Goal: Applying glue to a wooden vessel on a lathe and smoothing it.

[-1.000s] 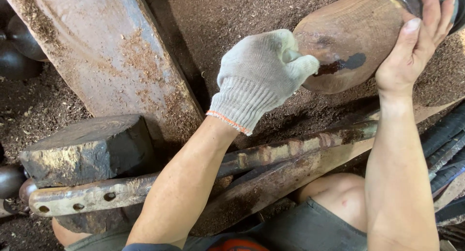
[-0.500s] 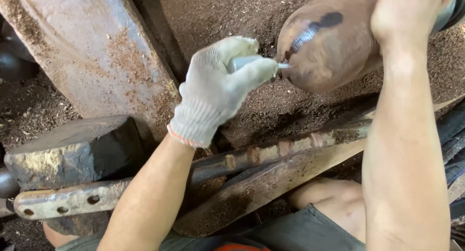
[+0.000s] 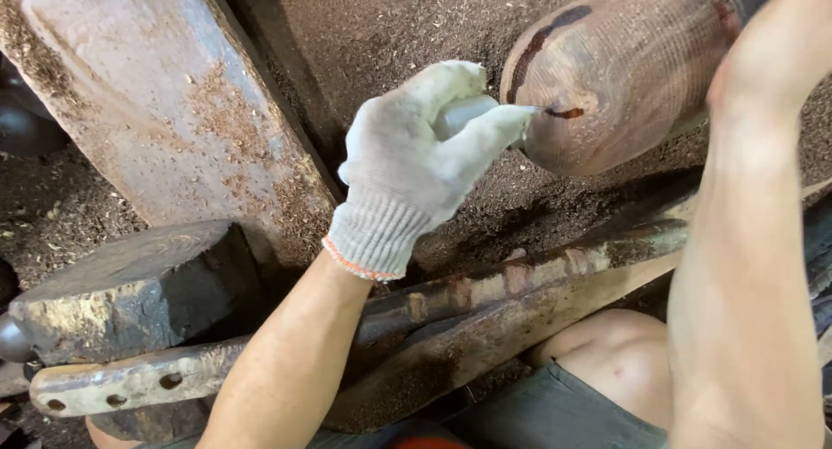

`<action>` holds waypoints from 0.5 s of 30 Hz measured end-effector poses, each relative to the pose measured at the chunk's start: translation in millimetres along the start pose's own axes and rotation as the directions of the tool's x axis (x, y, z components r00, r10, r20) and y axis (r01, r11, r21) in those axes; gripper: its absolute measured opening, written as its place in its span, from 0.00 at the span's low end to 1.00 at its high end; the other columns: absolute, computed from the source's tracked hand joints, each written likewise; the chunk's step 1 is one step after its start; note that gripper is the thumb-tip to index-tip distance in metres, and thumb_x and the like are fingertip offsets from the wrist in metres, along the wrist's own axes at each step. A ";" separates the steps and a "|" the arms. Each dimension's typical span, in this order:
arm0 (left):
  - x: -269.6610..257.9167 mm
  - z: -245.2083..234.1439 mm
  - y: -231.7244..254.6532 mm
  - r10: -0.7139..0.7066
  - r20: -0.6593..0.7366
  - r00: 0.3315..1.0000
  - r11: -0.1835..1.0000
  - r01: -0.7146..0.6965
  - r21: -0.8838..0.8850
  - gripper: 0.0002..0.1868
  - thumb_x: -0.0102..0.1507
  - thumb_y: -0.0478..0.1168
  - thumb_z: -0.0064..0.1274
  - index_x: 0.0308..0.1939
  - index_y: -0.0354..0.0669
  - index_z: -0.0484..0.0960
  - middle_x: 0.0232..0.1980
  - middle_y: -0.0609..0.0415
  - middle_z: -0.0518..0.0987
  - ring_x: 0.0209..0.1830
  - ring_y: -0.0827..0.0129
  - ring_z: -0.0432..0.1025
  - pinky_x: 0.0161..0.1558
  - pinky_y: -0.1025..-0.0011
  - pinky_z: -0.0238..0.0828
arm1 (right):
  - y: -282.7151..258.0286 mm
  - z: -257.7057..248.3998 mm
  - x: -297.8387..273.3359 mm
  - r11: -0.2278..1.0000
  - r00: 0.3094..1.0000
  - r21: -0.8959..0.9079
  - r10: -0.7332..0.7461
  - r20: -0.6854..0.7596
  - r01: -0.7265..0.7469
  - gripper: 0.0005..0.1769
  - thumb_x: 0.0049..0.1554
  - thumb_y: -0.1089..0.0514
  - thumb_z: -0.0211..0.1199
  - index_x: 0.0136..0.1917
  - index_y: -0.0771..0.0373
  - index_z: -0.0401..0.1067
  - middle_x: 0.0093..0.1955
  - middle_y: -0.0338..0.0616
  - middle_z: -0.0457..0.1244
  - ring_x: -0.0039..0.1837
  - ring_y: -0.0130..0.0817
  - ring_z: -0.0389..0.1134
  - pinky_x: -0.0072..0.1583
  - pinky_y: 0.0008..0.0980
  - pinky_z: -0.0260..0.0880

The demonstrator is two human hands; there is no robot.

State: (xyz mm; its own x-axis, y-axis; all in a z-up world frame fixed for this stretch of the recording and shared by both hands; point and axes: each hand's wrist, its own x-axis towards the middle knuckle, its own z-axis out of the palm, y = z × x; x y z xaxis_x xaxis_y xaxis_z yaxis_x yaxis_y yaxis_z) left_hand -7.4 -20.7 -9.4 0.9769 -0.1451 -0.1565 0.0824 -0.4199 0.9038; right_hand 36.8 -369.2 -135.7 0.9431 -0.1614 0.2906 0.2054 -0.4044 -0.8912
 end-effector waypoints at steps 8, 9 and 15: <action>-3.8 1.8 5.1 0.077 0.003 0.997 0.995 -0.076 -0.057 0.19 0.65 0.53 0.64 0.50 0.44 0.85 0.38 0.59 0.87 0.33 0.80 0.83 0.36 0.79 0.84 | -59.6 21.3 -26.6 0.775 0.914 -0.483 -0.349 0.209 0.407 0.25 0.73 0.48 0.49 0.66 0.70 0.74 0.68 0.55 0.69 0.78 0.51 0.59 0.81 0.50 0.45; -3.4 0.1 6.8 0.037 0.036 0.999 0.999 -0.037 0.006 0.18 0.65 0.53 0.64 0.47 0.45 0.86 0.35 0.60 0.86 0.30 0.81 0.81 0.34 0.79 0.82 | -64.2 22.4 -26.1 0.800 0.914 -0.442 -0.355 0.198 0.406 0.25 0.74 0.49 0.47 0.69 0.69 0.73 0.70 0.55 0.67 0.78 0.50 0.60 0.81 0.48 0.49; -5.1 1.7 0.5 -0.023 0.002 1.000 1.000 0.023 -0.003 0.22 0.61 0.55 0.65 0.49 0.42 0.85 0.33 0.58 0.85 0.29 0.80 0.80 0.32 0.77 0.81 | -75.3 27.8 -13.8 0.875 0.939 -0.345 -0.294 0.179 0.340 0.22 0.72 0.54 0.45 0.70 0.67 0.70 0.68 0.51 0.68 0.75 0.48 0.62 0.77 0.52 0.45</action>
State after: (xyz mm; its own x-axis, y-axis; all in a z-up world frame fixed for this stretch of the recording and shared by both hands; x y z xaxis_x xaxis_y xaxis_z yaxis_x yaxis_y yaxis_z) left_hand -12.6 -21.7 -8.9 0.9744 -0.1371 -0.1780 0.1054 -0.4209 0.9010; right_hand 15.6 -311.5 -82.2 0.8716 0.1285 0.4730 0.4104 -0.7190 -0.5609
